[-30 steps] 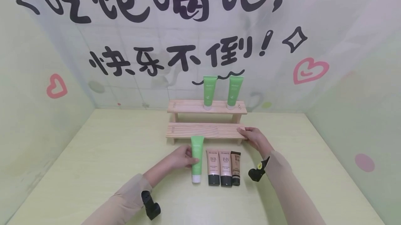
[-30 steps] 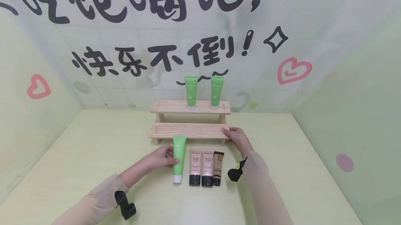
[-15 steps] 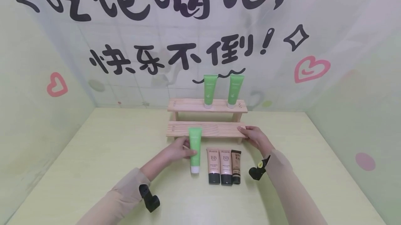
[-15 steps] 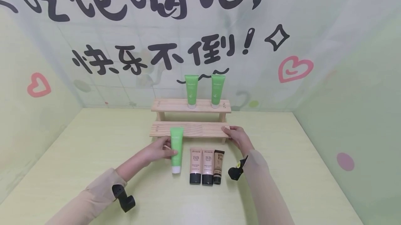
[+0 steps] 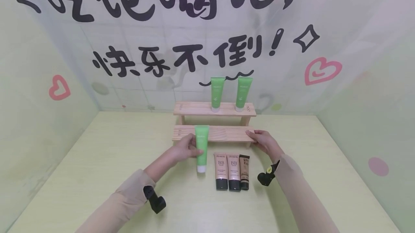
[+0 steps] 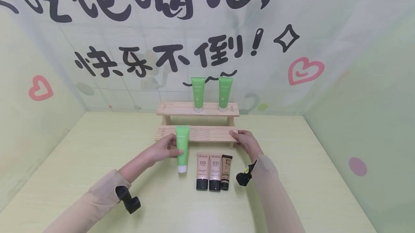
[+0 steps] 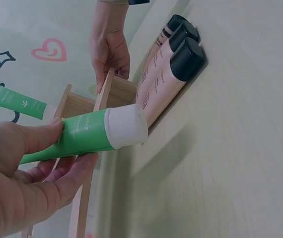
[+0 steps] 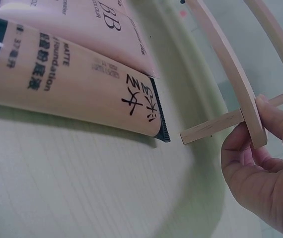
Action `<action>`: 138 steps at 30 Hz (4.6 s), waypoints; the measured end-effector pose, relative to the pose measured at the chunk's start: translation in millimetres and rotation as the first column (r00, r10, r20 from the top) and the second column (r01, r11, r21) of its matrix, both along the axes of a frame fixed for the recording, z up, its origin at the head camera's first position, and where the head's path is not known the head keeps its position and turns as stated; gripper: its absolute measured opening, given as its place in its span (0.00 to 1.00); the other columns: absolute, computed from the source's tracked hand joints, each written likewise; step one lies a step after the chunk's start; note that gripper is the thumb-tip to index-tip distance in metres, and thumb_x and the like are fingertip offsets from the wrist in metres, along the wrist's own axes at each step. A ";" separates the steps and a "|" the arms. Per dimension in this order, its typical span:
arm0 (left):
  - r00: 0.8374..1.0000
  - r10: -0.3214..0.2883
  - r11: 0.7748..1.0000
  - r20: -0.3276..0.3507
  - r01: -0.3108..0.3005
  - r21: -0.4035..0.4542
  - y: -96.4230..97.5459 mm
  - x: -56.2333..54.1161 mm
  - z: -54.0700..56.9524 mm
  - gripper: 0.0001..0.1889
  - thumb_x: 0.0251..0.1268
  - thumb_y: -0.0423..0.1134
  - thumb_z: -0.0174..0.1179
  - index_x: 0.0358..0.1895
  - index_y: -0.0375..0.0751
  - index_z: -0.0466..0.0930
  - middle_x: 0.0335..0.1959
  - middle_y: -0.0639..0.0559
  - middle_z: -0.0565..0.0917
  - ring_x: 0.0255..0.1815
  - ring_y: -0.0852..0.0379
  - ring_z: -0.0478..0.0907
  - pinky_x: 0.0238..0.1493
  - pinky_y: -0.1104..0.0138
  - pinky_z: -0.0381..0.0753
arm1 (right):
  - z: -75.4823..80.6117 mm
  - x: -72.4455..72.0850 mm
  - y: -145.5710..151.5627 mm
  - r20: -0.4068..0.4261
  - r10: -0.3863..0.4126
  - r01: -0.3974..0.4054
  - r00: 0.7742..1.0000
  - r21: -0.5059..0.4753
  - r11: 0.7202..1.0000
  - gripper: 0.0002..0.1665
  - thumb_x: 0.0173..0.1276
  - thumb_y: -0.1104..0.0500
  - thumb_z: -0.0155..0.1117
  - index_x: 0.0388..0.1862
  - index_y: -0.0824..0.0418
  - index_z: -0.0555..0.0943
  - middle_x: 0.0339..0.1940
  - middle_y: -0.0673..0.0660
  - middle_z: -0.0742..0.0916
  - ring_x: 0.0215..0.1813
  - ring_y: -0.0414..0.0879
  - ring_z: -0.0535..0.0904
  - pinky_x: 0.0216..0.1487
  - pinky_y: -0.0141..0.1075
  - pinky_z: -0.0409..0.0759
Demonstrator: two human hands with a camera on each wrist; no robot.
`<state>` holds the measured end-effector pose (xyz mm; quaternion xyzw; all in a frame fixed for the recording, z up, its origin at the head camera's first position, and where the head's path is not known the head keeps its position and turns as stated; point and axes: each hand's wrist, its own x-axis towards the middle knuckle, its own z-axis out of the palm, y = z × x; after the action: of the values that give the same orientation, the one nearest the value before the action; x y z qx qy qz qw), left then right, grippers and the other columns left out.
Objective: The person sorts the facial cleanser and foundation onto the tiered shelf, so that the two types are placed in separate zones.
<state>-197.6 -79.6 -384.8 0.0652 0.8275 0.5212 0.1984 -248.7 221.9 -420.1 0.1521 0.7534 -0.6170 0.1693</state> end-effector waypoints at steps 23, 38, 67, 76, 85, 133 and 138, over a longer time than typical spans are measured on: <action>0.997 -0.017 0.999 -0.079 0.014 -0.036 -8.8 -16.6 20.0 0.26 0.54 0.35 0.63 0.56 0.35 0.66 0.47 0.41 0.75 0.47 0.50 0.76 0.47 0.64 0.81 | -1.7 0.0 -0.1 0.014 0.008 -0.008 1.000 0.019 1.000 0.38 0.69 0.52 0.51 0.67 0.76 0.53 0.61 0.68 0.71 0.53 0.45 0.73 0.67 0.41 0.67; 0.996 0.005 0.999 -0.092 -0.009 -0.047 -12.9 -26.3 40.5 0.27 0.55 0.35 0.62 0.58 0.34 0.63 0.50 0.41 0.74 0.50 0.47 0.75 0.51 0.63 0.79 | 0.7 0.4 -1.6 0.024 -0.001 0.002 1.000 -0.014 1.000 0.38 0.70 0.54 0.50 0.67 0.76 0.51 0.63 0.70 0.69 0.61 0.52 0.70 0.69 0.42 0.65; 0.988 0.045 0.998 -0.150 -0.038 0.053 -20.8 -40.7 64.1 0.26 0.56 0.29 0.59 0.57 0.31 0.62 0.51 0.37 0.71 0.51 0.44 0.74 0.50 0.58 0.81 | -3.6 -0.5 0.0 0.015 -0.003 0.003 1.000 -0.011 1.000 0.38 0.69 0.52 0.51 0.67 0.76 0.54 0.62 0.70 0.70 0.60 0.51 0.71 0.68 0.43 0.66; 0.981 0.044 0.997 -0.190 -0.031 0.070 -18.1 -48.4 69.7 0.27 0.57 0.28 0.58 0.59 0.29 0.59 0.53 0.34 0.70 0.55 0.39 0.73 0.47 0.61 0.82 | -1.6 0.4 0.1 -0.004 0.012 -0.012 1.000 -0.028 1.000 0.36 0.69 0.54 0.52 0.65 0.77 0.55 0.50 0.61 0.77 0.43 0.38 0.76 0.64 0.38 0.71; 0.968 0.117 0.993 -0.220 -0.114 0.027 -18.5 -58.1 75.2 0.28 0.57 0.30 0.59 0.60 0.32 0.60 0.55 0.37 0.71 0.56 0.42 0.73 0.53 0.60 0.80 | -2.4 0.7 -0.4 0.005 0.004 -0.004 1.000 -0.025 1.000 0.35 0.69 0.53 0.52 0.65 0.77 0.57 0.49 0.60 0.77 0.44 0.40 0.75 0.63 0.38 0.72; 0.873 0.199 0.979 -0.445 -0.193 0.057 -26.7 -109.5 59.6 0.25 0.62 0.35 0.55 0.62 0.36 0.60 0.59 0.38 0.70 0.59 0.42 0.70 0.63 0.55 0.70 | -3.1 -0.1 0.4 0.015 -0.010 0.010 1.000 -0.033 0.999 0.35 0.69 0.53 0.53 0.64 0.76 0.59 0.42 0.54 0.79 0.38 0.36 0.76 0.58 0.34 0.74; 0.871 0.219 0.975 -0.441 -0.207 0.076 -26.1 -110.5 57.8 0.26 0.62 0.36 0.56 0.62 0.36 0.61 0.59 0.39 0.71 0.59 0.42 0.71 0.63 0.55 0.70 | -3.5 -0.5 1.0 0.009 -0.004 0.004 1.000 -0.014 1.000 0.36 0.68 0.52 0.53 0.64 0.76 0.59 0.43 0.55 0.79 0.40 0.36 0.75 0.60 0.36 0.73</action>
<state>-308.1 -105.8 -327.1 0.0942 0.8460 0.5218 -0.0560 -249.2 222.9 -423.6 0.1552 0.7478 -0.6221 0.1725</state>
